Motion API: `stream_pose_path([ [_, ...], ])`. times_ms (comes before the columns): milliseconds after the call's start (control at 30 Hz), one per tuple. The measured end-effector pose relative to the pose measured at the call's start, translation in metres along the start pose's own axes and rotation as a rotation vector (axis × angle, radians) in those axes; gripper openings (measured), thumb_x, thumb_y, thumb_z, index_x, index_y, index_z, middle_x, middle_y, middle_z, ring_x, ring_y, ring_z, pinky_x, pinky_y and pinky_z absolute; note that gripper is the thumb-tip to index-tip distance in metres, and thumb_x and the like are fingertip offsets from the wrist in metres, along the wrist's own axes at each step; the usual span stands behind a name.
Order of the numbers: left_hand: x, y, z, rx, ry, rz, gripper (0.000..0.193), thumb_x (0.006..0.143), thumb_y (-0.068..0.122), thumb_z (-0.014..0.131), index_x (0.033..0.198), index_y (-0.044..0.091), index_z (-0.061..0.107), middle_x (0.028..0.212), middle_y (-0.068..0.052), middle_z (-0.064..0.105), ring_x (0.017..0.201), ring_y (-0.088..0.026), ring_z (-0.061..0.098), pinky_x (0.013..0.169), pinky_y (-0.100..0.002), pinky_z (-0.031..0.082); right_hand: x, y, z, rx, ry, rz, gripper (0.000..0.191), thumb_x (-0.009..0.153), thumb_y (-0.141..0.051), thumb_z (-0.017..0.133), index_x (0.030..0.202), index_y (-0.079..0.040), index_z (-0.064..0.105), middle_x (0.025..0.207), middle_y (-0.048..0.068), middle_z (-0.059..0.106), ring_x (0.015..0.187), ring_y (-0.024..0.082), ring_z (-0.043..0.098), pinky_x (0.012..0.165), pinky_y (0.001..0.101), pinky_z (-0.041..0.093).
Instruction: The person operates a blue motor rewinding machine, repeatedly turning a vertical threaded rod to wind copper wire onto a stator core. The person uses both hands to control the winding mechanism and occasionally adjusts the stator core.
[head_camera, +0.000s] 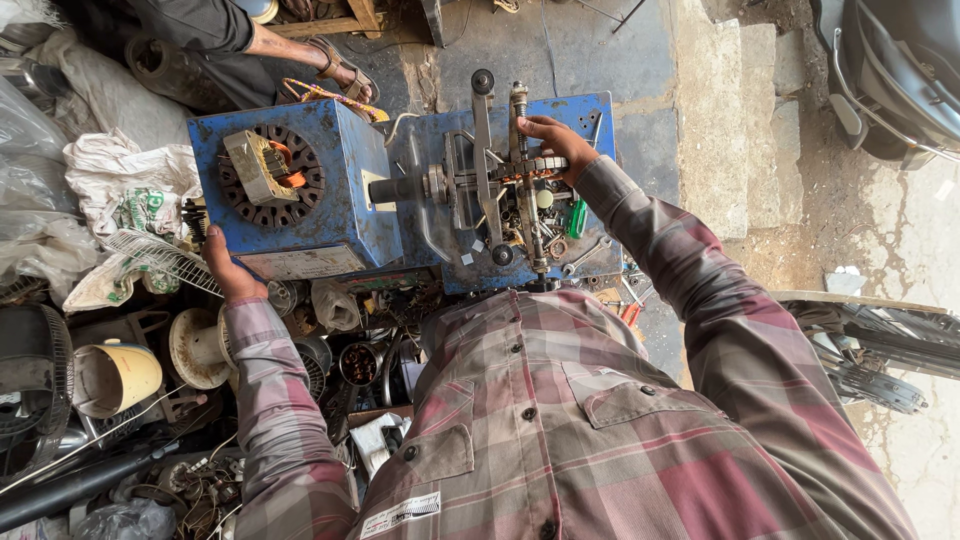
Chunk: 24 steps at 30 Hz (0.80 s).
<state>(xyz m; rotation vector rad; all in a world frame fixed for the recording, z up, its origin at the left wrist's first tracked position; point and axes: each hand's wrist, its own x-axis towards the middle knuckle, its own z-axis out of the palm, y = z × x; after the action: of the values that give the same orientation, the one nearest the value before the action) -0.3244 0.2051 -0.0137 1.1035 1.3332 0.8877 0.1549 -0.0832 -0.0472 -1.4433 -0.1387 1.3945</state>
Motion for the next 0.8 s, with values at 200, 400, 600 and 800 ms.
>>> stream_pose_path([
  [200,0.0011,-0.0017,0.0003,-0.025,0.000,0.002,0.098,0.081,0.070,0.070,0.148,0.005,0.041,0.149,-0.014,0.042,0.144,-0.031,0.038,0.118,-0.053,0.033,0.0001,0.0002,-0.0003,0.007,0.004,0.015,0.082,0.085,-0.053,0.075,0.147,-0.005,0.049,0.119,0.019,0.065,0.089,0.021,0.069,0.070,0.0352,0.064],
  [400,0.0020,-0.0022,0.0008,-0.085,-0.023,0.018,0.097,0.081,0.067,0.072,0.148,0.004,0.040,0.150,-0.015,0.041,0.144,-0.030,0.040,0.119,-0.051,0.036,0.0007,-0.0007,-0.0006,0.016,0.008,0.022,0.082,0.086,-0.052,0.075,0.148,-0.005,0.048,0.117,0.022,0.065,0.088,0.023,0.070,0.070,0.0359,0.064],
  [600,0.0001,0.0010,0.0023,-0.095,-0.041,0.023,0.094,0.082,0.066,0.071,0.147,0.005,0.041,0.150,-0.013,0.043,0.142,-0.029,0.042,0.117,-0.050,0.038,-0.0002,-0.0015,0.0007,-0.019,0.033,0.050,0.081,0.086,-0.053,0.073,0.148,-0.007,0.048,0.115,0.021,0.064,0.087,0.022,0.069,0.067,0.0365,0.064],
  [800,-0.0002,0.0009,0.0025,-0.142,-0.084,0.031,0.091,0.084,0.065,0.071,0.146,0.004,0.043,0.146,-0.015,0.046,0.139,-0.030,0.048,0.116,-0.050,0.044,-0.0015,-0.0019,0.0005,0.013,0.008,0.033,0.080,0.087,-0.052,0.074,0.147,-0.006,0.048,0.112,0.021,0.065,0.082,0.022,0.070,0.063,0.0361,0.064],
])
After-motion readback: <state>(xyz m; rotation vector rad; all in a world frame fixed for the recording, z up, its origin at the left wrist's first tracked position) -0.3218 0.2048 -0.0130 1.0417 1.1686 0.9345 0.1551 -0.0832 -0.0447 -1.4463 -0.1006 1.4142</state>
